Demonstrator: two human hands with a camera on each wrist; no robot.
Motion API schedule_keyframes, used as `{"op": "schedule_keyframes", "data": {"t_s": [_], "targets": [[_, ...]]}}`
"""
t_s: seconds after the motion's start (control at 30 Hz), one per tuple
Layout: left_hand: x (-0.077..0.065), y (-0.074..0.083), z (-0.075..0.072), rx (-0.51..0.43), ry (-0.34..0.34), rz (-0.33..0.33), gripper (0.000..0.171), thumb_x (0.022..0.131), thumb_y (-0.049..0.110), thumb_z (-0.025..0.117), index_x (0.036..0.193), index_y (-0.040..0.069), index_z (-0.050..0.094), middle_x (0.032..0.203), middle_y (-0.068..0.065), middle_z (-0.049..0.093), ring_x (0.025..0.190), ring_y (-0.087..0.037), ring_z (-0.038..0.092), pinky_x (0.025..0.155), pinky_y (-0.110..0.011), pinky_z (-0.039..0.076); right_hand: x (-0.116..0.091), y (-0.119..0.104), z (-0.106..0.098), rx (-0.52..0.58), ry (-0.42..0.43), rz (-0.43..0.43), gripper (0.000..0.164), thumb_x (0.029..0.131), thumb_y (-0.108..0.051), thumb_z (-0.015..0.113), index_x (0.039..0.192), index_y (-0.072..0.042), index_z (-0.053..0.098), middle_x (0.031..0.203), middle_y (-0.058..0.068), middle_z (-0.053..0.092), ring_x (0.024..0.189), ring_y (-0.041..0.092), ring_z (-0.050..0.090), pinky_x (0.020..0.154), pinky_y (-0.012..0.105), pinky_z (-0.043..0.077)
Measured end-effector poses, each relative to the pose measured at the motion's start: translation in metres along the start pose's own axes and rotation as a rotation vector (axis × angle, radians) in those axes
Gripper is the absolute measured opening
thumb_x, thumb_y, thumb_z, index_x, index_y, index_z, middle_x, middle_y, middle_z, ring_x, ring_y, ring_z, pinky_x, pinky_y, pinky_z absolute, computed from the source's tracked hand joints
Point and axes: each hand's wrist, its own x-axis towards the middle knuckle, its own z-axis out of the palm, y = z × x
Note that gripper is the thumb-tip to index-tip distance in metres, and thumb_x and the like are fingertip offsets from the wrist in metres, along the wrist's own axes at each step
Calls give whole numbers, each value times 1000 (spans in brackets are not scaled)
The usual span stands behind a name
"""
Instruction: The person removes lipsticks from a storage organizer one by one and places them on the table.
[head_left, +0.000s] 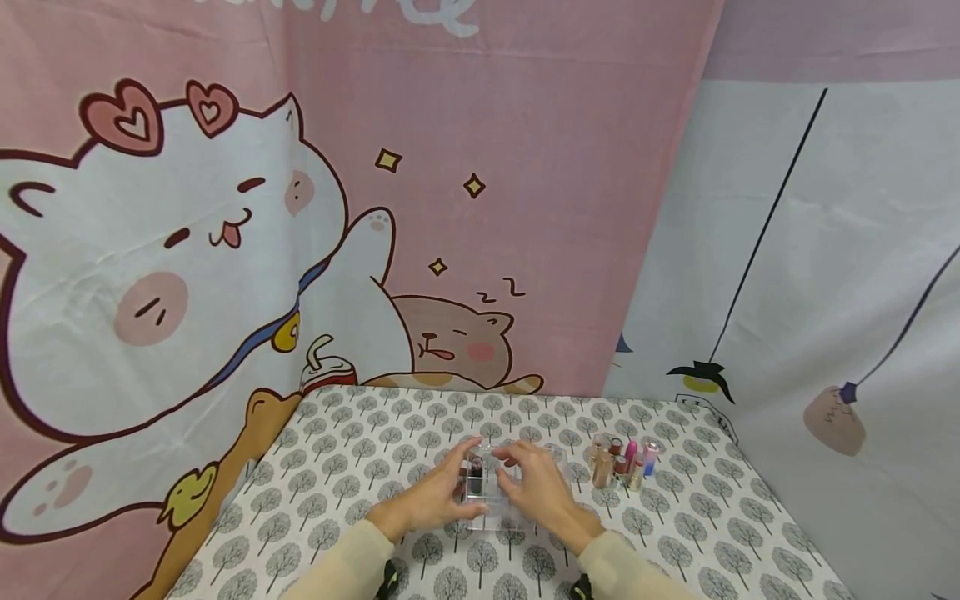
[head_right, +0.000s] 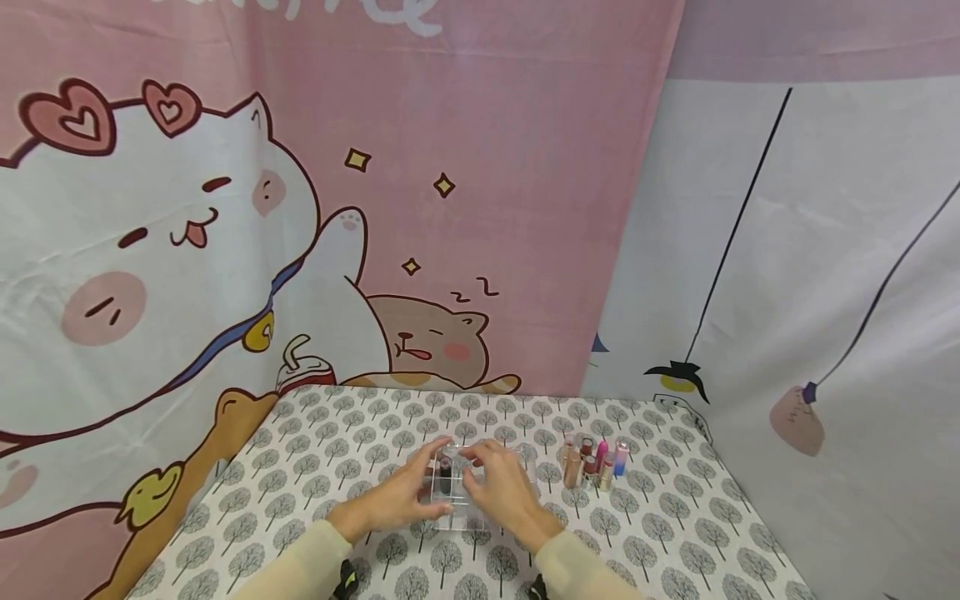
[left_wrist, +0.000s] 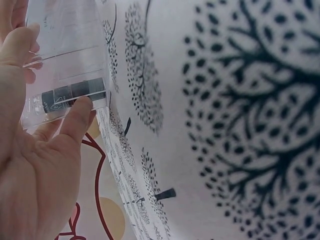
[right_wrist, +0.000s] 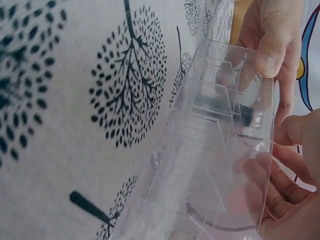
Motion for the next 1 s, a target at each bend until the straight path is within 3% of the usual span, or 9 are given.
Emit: {"op": "schedule_keyframes", "data": {"t_s": [0.17,0.4,1.0], "targets": [[1,1,-1,-21,-2,5,116,102,44,92,185,41,11,132,-13,75,91,-4,70,80,-24,67,2,-2,5,13,-13,-6,32,95,-1,90,126,-6,85,123,11,86,106,28,85,91,43,77],[0,2,-2,18,3,4,115,102,48,91,185,38,12,114,-11,72,84,-3,63,75,-24,62,4,-4,9,43,-37,-12,29,97,-2,89,125,-5,84,122,11,87,104,28,86,91,46,77],[1,1,-1,23,8,8,114,102,50,91,185,37,14,142,-16,69,105,-10,70,92,-26,63,7,-8,18,-67,-26,-24,26,98,-14,92,124,-10,88,114,7,86,97,25,84,78,27,72]]}}
